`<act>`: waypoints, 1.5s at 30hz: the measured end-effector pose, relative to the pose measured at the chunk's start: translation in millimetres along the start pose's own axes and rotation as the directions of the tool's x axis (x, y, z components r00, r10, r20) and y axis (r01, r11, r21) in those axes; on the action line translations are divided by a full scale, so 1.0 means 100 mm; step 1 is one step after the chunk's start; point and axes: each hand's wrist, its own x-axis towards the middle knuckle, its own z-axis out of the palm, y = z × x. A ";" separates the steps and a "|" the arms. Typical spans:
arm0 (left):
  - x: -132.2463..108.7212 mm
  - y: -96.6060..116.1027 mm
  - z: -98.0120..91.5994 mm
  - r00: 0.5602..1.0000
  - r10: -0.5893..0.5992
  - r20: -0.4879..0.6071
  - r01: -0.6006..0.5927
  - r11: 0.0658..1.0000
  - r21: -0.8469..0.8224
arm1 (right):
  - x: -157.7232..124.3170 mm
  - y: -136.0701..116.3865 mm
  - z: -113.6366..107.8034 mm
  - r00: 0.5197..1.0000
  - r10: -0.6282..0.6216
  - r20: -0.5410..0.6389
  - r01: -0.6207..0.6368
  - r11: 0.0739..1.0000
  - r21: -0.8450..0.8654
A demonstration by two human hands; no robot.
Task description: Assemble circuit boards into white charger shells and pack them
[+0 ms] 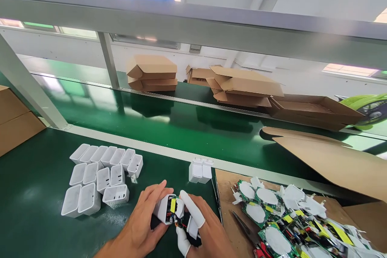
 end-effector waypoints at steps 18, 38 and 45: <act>-0.01 0.01 -0.01 0.998 -0.057 0.017 0.058 0.998 -0.040 | -0.05 0.04 0.04 1.000 0.022 -0.005 -0.022 0.999 0.025; 0.09 0.08 -0.06 0.991 -0.126 0.054 0.134 0.812 -0.568 | -0.14 0.26 0.15 0.996 -0.053 0.074 0.038 0.982 0.186; 0.03 0.06 -0.10 0.978 -0.189 0.094 0.210 0.855 -0.474 | -0.32 0.35 0.26 0.997 -0.051 0.050 0.051 0.999 0.009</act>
